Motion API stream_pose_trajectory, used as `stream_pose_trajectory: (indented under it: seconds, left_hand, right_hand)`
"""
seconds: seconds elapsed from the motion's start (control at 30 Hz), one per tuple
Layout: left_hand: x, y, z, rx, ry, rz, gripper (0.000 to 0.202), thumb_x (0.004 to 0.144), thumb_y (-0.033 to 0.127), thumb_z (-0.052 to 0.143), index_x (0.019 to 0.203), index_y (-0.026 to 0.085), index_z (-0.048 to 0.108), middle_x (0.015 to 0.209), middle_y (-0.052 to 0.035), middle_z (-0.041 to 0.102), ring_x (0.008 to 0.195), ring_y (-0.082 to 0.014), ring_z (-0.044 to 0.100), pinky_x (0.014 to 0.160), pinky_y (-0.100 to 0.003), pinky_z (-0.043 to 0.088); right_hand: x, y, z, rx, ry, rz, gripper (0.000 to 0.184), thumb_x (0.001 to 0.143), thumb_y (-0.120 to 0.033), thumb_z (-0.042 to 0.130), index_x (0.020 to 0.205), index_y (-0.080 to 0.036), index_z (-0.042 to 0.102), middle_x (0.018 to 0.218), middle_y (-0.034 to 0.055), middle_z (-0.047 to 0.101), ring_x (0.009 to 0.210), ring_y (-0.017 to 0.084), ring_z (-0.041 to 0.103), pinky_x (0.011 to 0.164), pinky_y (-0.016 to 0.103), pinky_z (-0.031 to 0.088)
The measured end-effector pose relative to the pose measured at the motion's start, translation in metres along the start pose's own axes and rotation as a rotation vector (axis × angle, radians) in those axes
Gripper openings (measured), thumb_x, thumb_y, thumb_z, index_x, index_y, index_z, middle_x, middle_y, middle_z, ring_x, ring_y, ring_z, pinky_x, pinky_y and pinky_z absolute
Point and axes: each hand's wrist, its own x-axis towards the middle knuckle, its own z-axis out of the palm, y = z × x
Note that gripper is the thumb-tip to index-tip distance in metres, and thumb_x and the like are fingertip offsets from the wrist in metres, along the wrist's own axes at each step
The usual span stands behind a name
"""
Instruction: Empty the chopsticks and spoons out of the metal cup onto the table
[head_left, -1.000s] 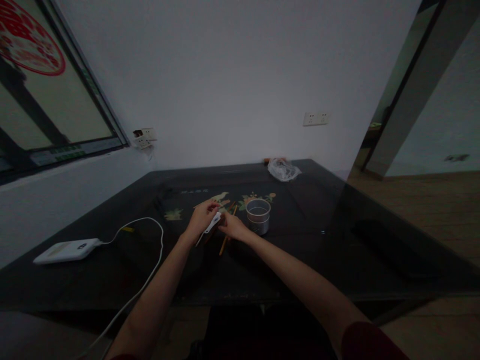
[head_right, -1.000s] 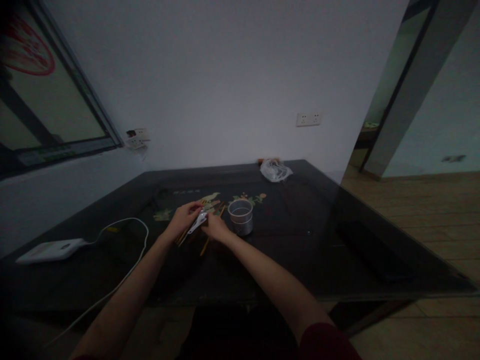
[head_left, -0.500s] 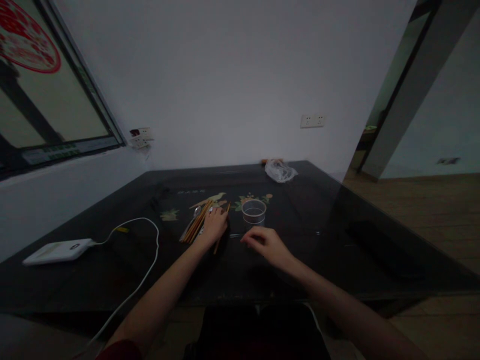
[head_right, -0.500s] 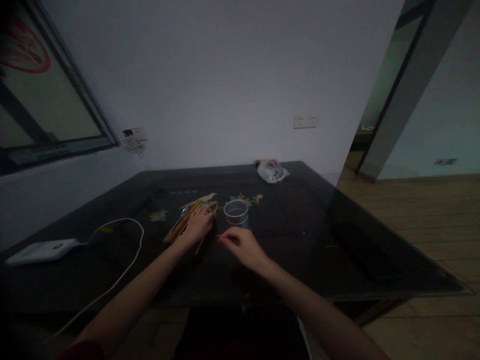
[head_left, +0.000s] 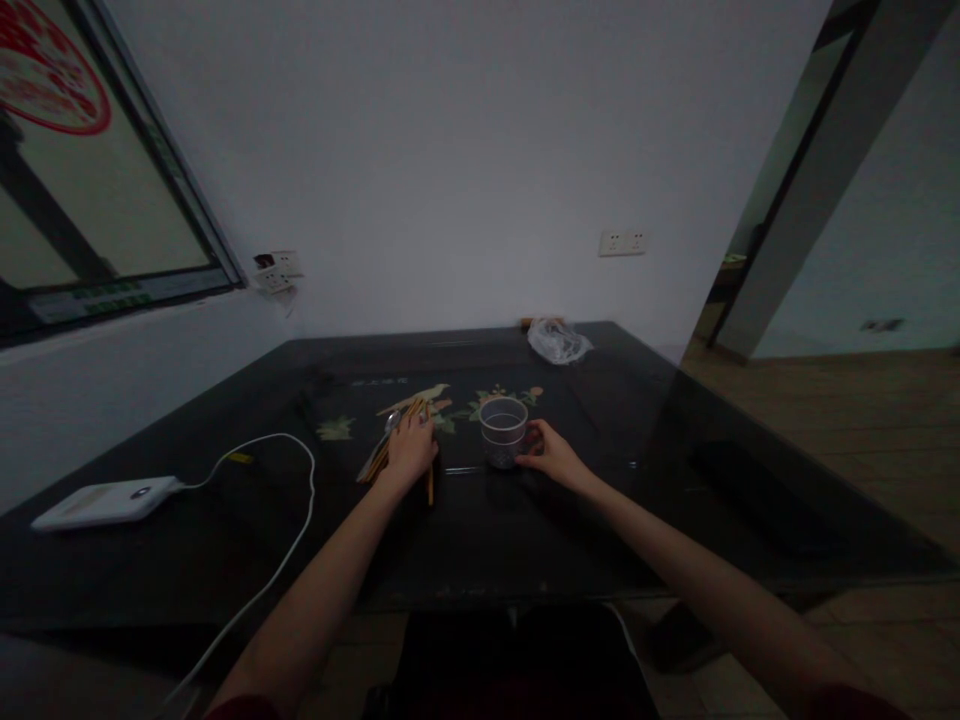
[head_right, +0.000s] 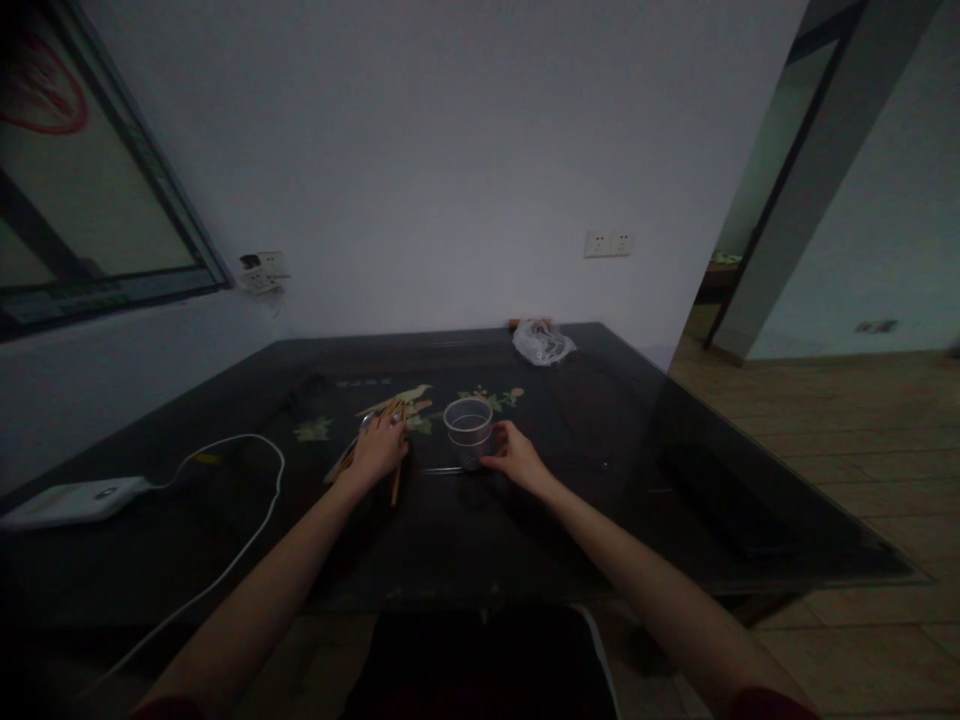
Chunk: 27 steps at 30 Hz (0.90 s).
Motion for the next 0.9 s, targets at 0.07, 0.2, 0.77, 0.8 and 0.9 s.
stream_pose_trajectory:
  seconds: [0.07,0.2,0.77,0.8,0.9]
  left_hand:
    - [-0.001,-0.001,-0.001,-0.003,-0.016,-0.006,0.031,0.081,0.025,0.049,0.109,0.017,0.061,0.122,-0.0159,0.055,0.118,-0.0327,0.044,0.098,-0.046,0.035]
    - [-0.003,-0.005,-0.002,0.012,-0.020,-0.008,0.031,0.081,0.024,0.048,0.110,0.019,0.060,0.123,-0.0157,0.054,0.117,-0.0330,0.044,0.093,-0.045,0.039]
    - [-0.009,-0.010,-0.014,0.033,-0.080,-0.013,0.040,0.078,0.022,0.054,0.118,0.021,0.053,0.124,-0.0134,0.050,0.118,-0.0303,0.042,0.090,-0.042,0.043]
    - [-0.009,-0.010,-0.015,0.032,-0.084,-0.014,0.040,0.078,0.022,0.053,0.118,0.020,0.053,0.124,-0.0135,0.050,0.118,-0.0303,0.042,0.090,-0.042,0.043]
    - [-0.010,-0.009,-0.018,0.031,-0.105,-0.011,0.034,0.079,0.020,0.052,0.113,0.020,0.056,0.124,-0.0136,0.049,0.119,-0.0300,0.041,0.090,-0.042,0.043]
  right_hand:
    - [0.007,0.000,0.004,-0.017,0.004,-0.010,0.055,0.063,-0.020,0.074,0.110,-0.016,0.046,0.095,0.0029,0.059,0.065,0.010,0.058,0.059,0.024,0.045]
    - [0.023,-0.003,0.015,-0.061,-0.008,-0.033,0.057,0.062,-0.023,0.076,0.111,-0.016,0.047,0.093,0.0021,0.059,0.065,0.011,0.056,0.060,0.024,0.043]
    - [0.101,-0.025,0.096,-0.212,0.044,-0.038,0.059,0.060,-0.026,0.078,0.110,-0.018,0.049,0.089,0.0022,0.058,0.088,0.019,0.057,0.077,0.032,0.043]
    - [0.102,-0.027,0.098,-0.204,0.038,-0.021,0.060,0.060,-0.027,0.078,0.111,-0.019,0.048,0.089,0.0021,0.058,0.086,0.019,0.057,0.076,0.032,0.044]
    - [0.103,-0.031,0.103,-0.204,0.037,-0.005,0.063,0.060,-0.029,0.079,0.113,-0.019,0.047,0.091,0.0034,0.060,0.089,0.020,0.058,0.075,0.032,0.044]
